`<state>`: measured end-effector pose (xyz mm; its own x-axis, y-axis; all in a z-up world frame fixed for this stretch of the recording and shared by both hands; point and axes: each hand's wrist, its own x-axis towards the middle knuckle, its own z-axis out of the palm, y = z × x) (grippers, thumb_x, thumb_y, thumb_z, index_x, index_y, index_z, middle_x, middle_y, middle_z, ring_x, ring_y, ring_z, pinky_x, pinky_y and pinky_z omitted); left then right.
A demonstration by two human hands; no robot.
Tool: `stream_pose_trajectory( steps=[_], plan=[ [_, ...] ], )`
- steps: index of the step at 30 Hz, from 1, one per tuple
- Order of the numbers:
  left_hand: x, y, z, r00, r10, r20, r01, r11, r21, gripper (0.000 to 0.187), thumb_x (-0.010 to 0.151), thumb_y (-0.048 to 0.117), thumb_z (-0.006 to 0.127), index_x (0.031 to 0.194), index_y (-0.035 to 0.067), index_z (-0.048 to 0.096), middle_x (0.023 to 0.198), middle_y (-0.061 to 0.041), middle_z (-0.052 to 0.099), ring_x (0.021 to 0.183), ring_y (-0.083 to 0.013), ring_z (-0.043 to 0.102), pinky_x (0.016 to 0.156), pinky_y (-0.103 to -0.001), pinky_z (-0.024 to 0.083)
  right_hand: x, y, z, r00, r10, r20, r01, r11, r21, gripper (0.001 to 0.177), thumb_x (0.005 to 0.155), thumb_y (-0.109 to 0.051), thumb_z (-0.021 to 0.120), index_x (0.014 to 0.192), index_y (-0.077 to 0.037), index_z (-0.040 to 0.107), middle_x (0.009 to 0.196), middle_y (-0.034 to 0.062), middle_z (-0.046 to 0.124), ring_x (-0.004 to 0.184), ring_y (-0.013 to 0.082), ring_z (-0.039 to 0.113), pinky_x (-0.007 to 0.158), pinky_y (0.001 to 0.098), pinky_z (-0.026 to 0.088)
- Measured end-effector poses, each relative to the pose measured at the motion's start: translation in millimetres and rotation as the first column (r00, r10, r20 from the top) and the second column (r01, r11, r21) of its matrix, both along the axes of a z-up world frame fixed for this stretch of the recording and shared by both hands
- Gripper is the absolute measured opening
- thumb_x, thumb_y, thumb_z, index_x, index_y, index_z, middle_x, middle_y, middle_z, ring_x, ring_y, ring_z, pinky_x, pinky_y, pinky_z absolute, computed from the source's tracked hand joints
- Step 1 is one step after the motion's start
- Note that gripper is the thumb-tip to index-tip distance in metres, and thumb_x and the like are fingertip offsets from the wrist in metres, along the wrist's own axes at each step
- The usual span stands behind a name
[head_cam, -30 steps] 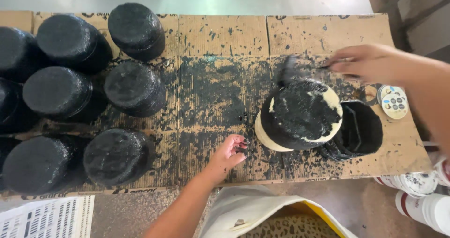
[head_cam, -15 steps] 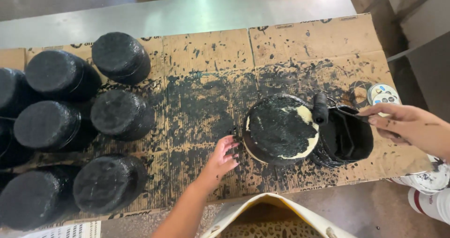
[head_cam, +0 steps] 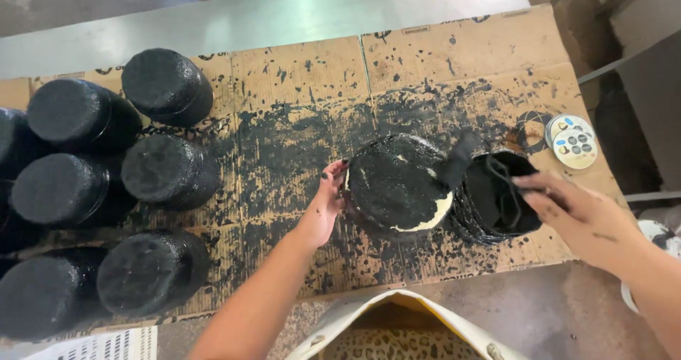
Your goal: Applying black wax to cheese wheels using a brush and placing them into a storage crate
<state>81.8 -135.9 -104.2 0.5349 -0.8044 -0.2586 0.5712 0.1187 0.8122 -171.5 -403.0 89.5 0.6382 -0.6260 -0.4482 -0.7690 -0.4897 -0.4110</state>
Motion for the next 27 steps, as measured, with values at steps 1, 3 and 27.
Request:
stream_pose_trajectory(
  steps=[1,3,27],
  plan=[
    [-2,-4,4,1.000,0.012,-0.016,-0.011,1.000,0.013,0.088,0.081,0.075,0.043,0.146,0.016,0.038,0.150,-0.009,0.045,0.136,-0.0257,0.047,0.106,-0.049,0.046,-18,-7,-8,0.997,-0.074,-0.034,0.073,0.997,-0.016,0.032,0.101,-0.036,0.057,0.128,-0.033,0.075,0.057,0.0097,0.046,0.055,0.0201,0.038,0.060,0.0321,0.029],
    [-5,-8,4,0.999,0.022,-0.025,-0.022,1.000,-0.001,0.087,0.081,0.075,0.043,0.145,0.016,0.040,0.148,-0.008,0.047,0.137,-0.0260,0.047,0.105,-0.049,0.046,6,0,11,0.997,-0.008,-0.073,0.006,0.999,-0.035,0.036,0.101,-0.039,0.052,0.132,-0.036,0.069,0.079,0.0056,0.061,0.068,0.0209,0.051,0.069,0.0332,0.037],
    [-67,-12,-2,0.945,0.321,-0.069,-0.323,0.946,-0.034,0.085,0.089,0.072,0.032,0.147,0.011,0.041,0.150,-0.012,0.049,0.142,-0.0293,0.043,0.120,-0.050,0.034,97,43,18,0.908,0.407,-0.104,-0.419,0.894,-0.157,0.038,0.107,-0.043,0.035,0.141,-0.033,0.051,0.074,0.0128,0.070,0.061,0.0312,0.063,0.058,0.0424,0.046]
  ],
)
